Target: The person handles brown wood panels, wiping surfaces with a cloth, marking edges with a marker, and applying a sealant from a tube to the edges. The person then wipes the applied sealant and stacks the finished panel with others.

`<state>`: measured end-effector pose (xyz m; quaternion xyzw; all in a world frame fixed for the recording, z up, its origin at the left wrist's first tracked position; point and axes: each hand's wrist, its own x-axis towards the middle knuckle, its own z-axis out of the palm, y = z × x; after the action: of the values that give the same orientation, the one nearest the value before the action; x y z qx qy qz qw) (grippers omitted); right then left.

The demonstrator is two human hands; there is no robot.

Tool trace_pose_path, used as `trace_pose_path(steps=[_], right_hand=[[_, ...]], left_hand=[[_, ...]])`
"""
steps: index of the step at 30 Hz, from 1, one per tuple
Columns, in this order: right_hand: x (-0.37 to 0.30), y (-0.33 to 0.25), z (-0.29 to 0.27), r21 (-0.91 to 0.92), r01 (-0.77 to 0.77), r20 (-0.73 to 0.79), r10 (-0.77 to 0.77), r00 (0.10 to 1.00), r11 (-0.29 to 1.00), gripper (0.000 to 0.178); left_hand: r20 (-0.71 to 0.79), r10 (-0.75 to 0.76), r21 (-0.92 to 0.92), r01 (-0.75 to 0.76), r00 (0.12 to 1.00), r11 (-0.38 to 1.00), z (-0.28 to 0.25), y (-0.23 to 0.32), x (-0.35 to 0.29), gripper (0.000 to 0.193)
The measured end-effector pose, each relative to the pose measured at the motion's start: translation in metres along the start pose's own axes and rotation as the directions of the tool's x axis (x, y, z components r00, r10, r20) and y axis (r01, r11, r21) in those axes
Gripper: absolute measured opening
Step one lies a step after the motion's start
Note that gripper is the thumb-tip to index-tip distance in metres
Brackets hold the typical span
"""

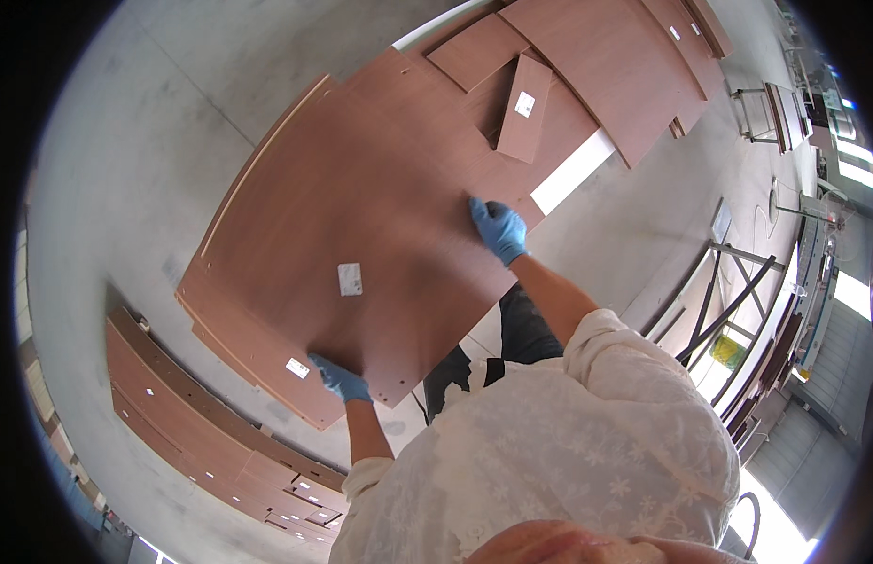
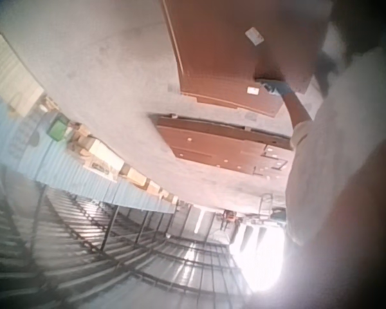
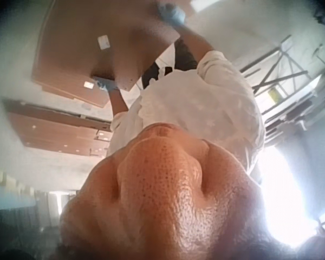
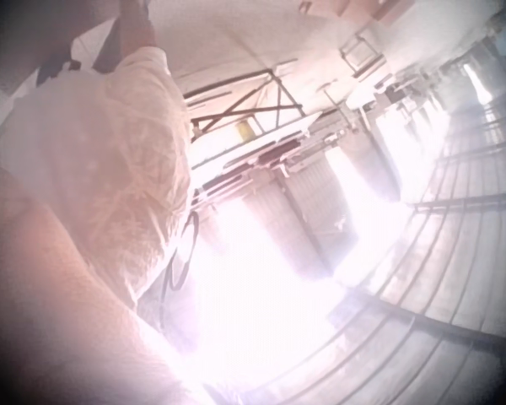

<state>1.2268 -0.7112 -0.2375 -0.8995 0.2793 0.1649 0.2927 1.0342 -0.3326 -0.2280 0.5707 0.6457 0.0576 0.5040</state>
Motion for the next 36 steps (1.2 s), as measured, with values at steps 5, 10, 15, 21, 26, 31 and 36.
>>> trace_pose_path(steps=[5, 10, 15, 21, 26, 31, 36], right_hand=[[0.099, 0.059, -0.084, 0.041, -0.019, -0.064, 0.022, 0.998, 0.999, 0.065], [0.220, 0.133, -0.177, -0.040, -0.054, -0.184, 0.046, 0.982, 0.998, 0.064], [0.337, 0.207, -0.273, -0.061, -0.061, -0.334, 0.037, 0.942, 0.996, 0.065], [0.444, 0.280, -0.365, -0.113, -0.139, -0.445, 0.075, 0.893, 0.984, 0.067], [0.505, 0.309, -0.416, -0.084, -0.131, -0.441, 0.081, 0.894, 0.988, 0.067], [0.563, 0.361, -0.425, -0.123, -0.044, -0.419, -0.012, 0.908, 0.991, 0.060], [0.609, 0.378, -0.428, -0.019, 0.160, -0.257, -0.159, 0.953, 0.987, 0.059]], left_hand=[[0.028, -0.029, 0.022, 0.028, 0.999, 0.999, 0.116, -0.013, -0.074, 0.089], [0.055, 0.019, -0.028, -0.018, 0.998, 0.999, 0.262, -0.015, -0.155, 0.076], [0.143, 0.074, -0.090, -0.061, 0.987, 0.994, 0.421, 0.011, -0.239, 0.073], [0.388, 0.069, -0.063, -0.048, 0.919, 0.997, 0.575, 0.029, -0.324, 0.077], [0.467, 0.057, 0.081, -0.106, 0.883, 0.991, 0.659, 0.041, -0.362, 0.082], [0.508, 0.044, 0.055, -0.083, 0.860, 0.995, 0.706, 0.022, -0.386, 0.083], [0.557, 0.182, 0.103, -0.285, 0.810, 0.953, 0.736, -0.012, -0.383, 0.066]])
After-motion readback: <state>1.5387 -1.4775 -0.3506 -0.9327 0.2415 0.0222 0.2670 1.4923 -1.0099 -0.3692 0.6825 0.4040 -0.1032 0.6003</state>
